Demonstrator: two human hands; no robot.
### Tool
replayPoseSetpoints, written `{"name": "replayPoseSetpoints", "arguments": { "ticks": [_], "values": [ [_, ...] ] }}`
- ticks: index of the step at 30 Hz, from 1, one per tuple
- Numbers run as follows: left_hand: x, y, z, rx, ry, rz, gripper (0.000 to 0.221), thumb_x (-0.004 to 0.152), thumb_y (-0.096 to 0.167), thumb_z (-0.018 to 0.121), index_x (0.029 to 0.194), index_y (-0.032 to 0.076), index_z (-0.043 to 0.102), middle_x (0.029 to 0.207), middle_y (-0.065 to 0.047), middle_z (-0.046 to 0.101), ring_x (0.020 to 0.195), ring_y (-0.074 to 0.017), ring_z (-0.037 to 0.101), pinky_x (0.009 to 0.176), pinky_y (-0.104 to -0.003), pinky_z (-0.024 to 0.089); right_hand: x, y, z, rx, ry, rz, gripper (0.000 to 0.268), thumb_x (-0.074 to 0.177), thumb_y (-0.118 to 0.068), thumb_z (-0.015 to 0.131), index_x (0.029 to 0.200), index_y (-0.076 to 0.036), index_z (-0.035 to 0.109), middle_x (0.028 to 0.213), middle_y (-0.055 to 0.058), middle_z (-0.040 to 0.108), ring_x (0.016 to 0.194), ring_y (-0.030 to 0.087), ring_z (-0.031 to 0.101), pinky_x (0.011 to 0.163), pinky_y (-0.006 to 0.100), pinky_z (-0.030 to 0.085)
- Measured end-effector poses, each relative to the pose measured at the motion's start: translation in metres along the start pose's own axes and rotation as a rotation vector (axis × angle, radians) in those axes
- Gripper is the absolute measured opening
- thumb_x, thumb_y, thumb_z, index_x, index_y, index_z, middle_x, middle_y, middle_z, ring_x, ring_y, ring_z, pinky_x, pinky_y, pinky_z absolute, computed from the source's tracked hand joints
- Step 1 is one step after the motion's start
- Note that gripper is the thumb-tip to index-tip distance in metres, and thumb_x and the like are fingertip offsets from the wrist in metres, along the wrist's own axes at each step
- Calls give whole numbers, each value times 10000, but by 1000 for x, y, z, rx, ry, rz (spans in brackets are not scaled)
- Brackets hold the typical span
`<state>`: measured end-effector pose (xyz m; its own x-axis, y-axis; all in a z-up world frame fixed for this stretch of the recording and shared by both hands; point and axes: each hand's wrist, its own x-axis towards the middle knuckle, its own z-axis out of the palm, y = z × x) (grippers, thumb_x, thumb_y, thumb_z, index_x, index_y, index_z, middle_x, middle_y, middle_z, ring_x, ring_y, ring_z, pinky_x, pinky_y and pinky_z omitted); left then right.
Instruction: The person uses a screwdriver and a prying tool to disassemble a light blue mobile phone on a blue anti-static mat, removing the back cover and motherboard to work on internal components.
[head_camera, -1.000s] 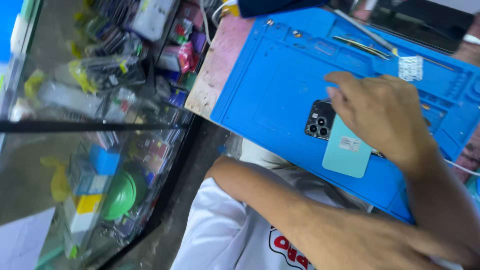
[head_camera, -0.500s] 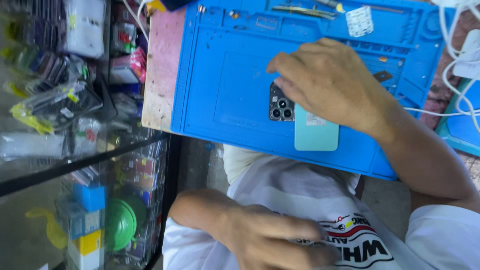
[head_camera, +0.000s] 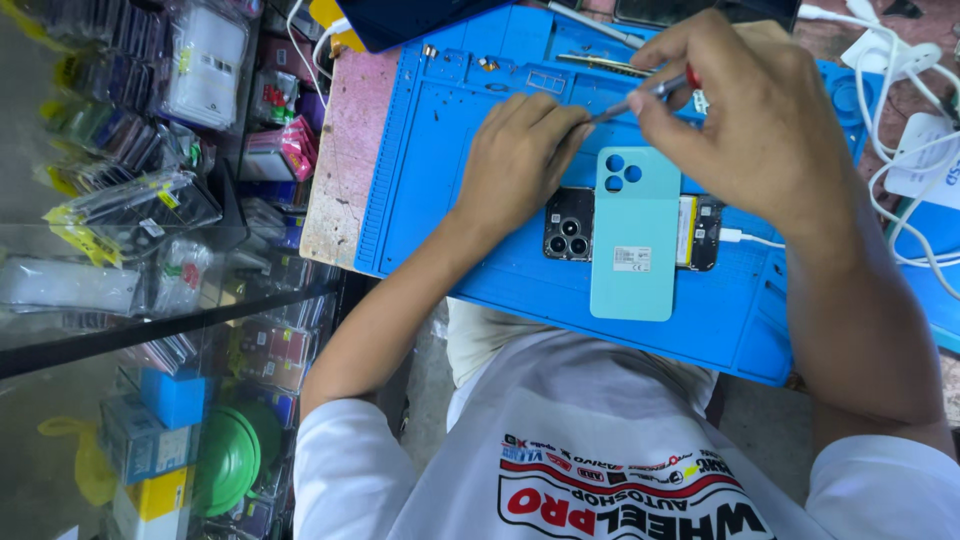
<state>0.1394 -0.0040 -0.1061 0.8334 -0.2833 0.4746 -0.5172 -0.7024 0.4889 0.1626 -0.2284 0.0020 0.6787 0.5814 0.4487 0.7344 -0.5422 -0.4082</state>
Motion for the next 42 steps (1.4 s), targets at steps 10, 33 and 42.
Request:
{"name": "replayPoseSetpoints", "arguments": {
  "ticks": [10,33,42],
  "values": [
    [33,-18,24,-1,-8,90,250,910,65,703,1160,70,698,1017,-89,642,993,-296,617,871,-435,493,-4,21,-8,-178,-20,45,200,977,-128,811,1004,-49,628,797,57,687,769,241,699,820,411,510],
    [-82,28,-38,-352,-153,-268,724,858,105,797,1514,80,491,1372,-61,680,1302,-281,561,1167,-429,377,-10,-27,39,11,-264,-15,208,908,-171,772,985,-52,619,836,101,705,865,317,695,879,457,508],
    [-78,29,-38,-353,-145,-268,682,872,117,791,1496,75,518,1349,-55,693,1279,-266,576,1150,-422,393,-3,-32,40,120,-291,-26,196,904,-154,743,956,-51,585,818,102,689,818,329,685,838,451,508]
  ]
}}
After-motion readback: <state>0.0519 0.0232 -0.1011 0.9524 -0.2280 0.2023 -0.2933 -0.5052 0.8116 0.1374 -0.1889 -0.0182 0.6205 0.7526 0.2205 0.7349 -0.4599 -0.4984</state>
